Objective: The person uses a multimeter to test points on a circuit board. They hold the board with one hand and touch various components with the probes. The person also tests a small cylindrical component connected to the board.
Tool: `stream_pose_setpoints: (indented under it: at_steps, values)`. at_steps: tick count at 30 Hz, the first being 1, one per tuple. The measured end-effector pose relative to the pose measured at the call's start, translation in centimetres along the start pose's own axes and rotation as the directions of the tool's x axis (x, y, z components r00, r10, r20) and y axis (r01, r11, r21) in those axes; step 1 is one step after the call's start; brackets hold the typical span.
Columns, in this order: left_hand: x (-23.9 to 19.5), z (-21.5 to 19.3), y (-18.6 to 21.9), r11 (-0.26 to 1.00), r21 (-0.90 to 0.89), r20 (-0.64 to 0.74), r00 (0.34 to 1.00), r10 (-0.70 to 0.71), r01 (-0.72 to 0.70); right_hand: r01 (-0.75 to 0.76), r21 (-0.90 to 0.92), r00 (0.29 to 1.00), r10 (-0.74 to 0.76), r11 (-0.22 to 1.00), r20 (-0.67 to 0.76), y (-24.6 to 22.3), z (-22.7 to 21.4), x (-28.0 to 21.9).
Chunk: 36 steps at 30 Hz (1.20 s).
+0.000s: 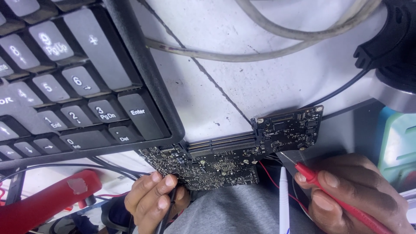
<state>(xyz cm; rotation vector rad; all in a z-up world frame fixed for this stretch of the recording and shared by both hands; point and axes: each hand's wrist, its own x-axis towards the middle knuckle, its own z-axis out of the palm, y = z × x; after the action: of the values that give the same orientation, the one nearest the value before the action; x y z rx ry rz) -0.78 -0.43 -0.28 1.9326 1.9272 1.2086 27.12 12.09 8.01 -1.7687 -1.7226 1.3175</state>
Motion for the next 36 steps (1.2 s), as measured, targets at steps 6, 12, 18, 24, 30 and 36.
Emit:
stream_pose_setpoints:
  at_steps: [6, 12, 18, 24, 30, 36]
  values:
    - [0.0, -0.2, 0.0, 1.000, 0.001, 0.018, 1.000, 0.003, -0.003, 0.009, -0.019, 1.000, -0.009, 1.000, 0.022, 0.1, -0.2, 0.2]
    - [1.0, -0.6, -0.4, 0.998, -0.042, 0.065, 0.997, 0.045, -0.042, 0.047, 0.038, 0.999, -0.046, 0.998, -0.027, 1.3, 0.3, -0.7]
    - [3.9, 1.3, 1.4, 0.999, -0.026, -0.049, 0.998, 0.032, -0.033, 0.525, 0.104, 0.825, -0.476, 0.845, -0.304, 5.0, 3.0, 1.0]
    - [6.1, -0.1, 3.9, 0.943, -0.239, -0.142, 0.953, -0.268, 0.230, 0.521, 0.195, 0.823, -0.429, 0.831, -0.372, 1.1, 4.4, 0.7]
    - [7.7, -2.3, 4.8, 0.970, -0.167, -0.056, 0.981, -0.188, 0.176, 0.498, 0.221, 0.807, -0.356, 0.838, -0.471, -0.6, 4.4, -0.7]
    - [7.8, -2.5, 4.1, 0.994, 0.019, -0.122, 0.986, 0.113, -0.111, 0.556, 0.239, 0.779, -0.399, 0.796, -0.484, -0.8, 4.4, -1.1]
